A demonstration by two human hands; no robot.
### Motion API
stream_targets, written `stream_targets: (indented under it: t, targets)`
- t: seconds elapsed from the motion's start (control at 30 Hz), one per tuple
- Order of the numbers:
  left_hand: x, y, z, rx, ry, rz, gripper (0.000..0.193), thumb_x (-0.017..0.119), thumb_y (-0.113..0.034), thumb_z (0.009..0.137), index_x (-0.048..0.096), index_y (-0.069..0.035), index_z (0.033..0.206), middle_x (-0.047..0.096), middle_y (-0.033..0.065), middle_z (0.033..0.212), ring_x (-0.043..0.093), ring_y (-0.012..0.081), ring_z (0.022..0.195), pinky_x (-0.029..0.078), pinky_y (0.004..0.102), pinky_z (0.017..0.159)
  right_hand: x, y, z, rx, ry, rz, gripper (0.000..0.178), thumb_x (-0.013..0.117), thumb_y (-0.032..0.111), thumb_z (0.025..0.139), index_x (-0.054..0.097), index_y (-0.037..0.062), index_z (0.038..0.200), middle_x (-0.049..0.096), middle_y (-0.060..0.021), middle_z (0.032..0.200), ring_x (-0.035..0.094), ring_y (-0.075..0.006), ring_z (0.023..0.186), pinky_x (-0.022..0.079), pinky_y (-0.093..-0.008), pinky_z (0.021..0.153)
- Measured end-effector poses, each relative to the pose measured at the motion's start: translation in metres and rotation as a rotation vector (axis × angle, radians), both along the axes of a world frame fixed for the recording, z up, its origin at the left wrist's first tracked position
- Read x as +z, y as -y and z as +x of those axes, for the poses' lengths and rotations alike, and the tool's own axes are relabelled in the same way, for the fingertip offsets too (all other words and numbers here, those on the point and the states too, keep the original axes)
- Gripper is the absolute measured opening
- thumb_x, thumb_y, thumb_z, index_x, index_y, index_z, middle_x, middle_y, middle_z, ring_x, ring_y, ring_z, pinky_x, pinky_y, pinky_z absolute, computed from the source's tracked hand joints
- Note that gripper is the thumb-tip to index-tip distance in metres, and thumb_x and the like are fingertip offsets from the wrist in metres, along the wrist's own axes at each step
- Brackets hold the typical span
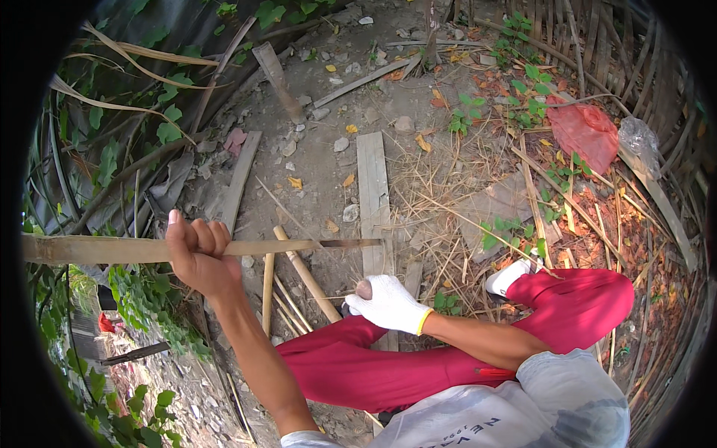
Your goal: The person sits cross-legged on the ground and uses a knife to shave the outer layer off a long bamboo stick. They hold the stick with their left hand and scrape the blade along its length to remove the bark, then switch to a red utility knife to continue the process.
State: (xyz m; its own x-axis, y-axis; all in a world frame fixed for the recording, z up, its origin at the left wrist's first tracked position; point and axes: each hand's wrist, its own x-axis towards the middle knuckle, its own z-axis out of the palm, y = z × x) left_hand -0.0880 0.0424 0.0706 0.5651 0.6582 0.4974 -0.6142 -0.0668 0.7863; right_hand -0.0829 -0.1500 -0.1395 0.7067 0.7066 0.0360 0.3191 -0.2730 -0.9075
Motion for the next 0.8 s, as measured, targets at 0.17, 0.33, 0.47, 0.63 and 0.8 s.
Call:
stream_targets:
  t: [0.17, 0.33, 0.47, 0.63, 0.8]
  targets:
    - [-0.011, 0.034, 0.015, 0.047, -0.043, 0.039, 0.047, 0.058, -0.017, 0.097, 0.027, -0.018, 0.061, 0.015, -0.0046, 0.051, 0.011, 0.0080, 0.044, 0.015, 0.0296, 0.045, -0.059, -0.028, -0.009, -0.239, -0.217, 0.048, 0.033, 0.065, 0.031, 0.089, 0.067, -0.0018, 0.086, 0.067, -0.0234, 0.073, 0.067, -0.0449, 0.079, 0.054, -0.0477, 0.074]
    - [0.003, -0.018, -0.003, 0.268, -0.022, -0.142, 0.044, 0.059, -0.016, 0.097, 0.029, -0.018, 0.064, 0.018, -0.0050, 0.054, 0.017, 0.0080, 0.047, 0.020, 0.0278, 0.047, -0.039, -0.035, -0.007, 0.015, -0.121, 0.000, 0.036, 0.059, 0.032, 0.094, 0.067, -0.0025, 0.088, 0.067, -0.0251, 0.081, 0.066, -0.0444, 0.082, 0.054, -0.0505, 0.077]
    - [0.001, 0.012, 0.000, 0.401, -0.048, -0.125, 0.043, 0.054, -0.016, 0.098, 0.027, -0.017, 0.065, 0.018, -0.0047, 0.052, 0.017, 0.0068, 0.045, 0.019, 0.0283, 0.046, 0.008, -0.031, -0.006, -0.081, -0.096, 0.050, 0.040, 0.059, 0.034, 0.096, 0.067, -0.0027, 0.082, 0.066, -0.0262, 0.079, 0.066, -0.0465, 0.079, 0.054, -0.0501, 0.072]
    - [-0.007, 0.006, -0.007, 0.241, -0.042, -0.015, 0.046, 0.058, -0.016, 0.096, 0.025, -0.019, 0.064, 0.018, -0.0048, 0.054, 0.018, 0.0085, 0.047, 0.020, 0.0278, 0.047, -0.050, -0.043, 0.002, -0.012, -0.073, -0.044, 0.035, 0.061, 0.030, 0.093, 0.068, -0.0032, 0.083, 0.066, -0.0260, 0.075, 0.066, -0.0451, 0.078, 0.055, -0.0493, 0.074]
    - [0.000, 0.012, 0.002, 0.345, -0.066, -0.087, 0.044, 0.057, -0.015, 0.096, 0.027, -0.018, 0.064, 0.018, -0.0048, 0.054, 0.019, 0.0081, 0.047, 0.020, 0.0280, 0.048, 0.036, -0.031, -0.003, -0.028, -0.047, 0.097, 0.038, 0.061, 0.035, 0.093, 0.065, -0.0009, 0.081, 0.063, -0.0258, 0.072, 0.065, -0.0456, 0.077, 0.051, -0.0516, 0.070]
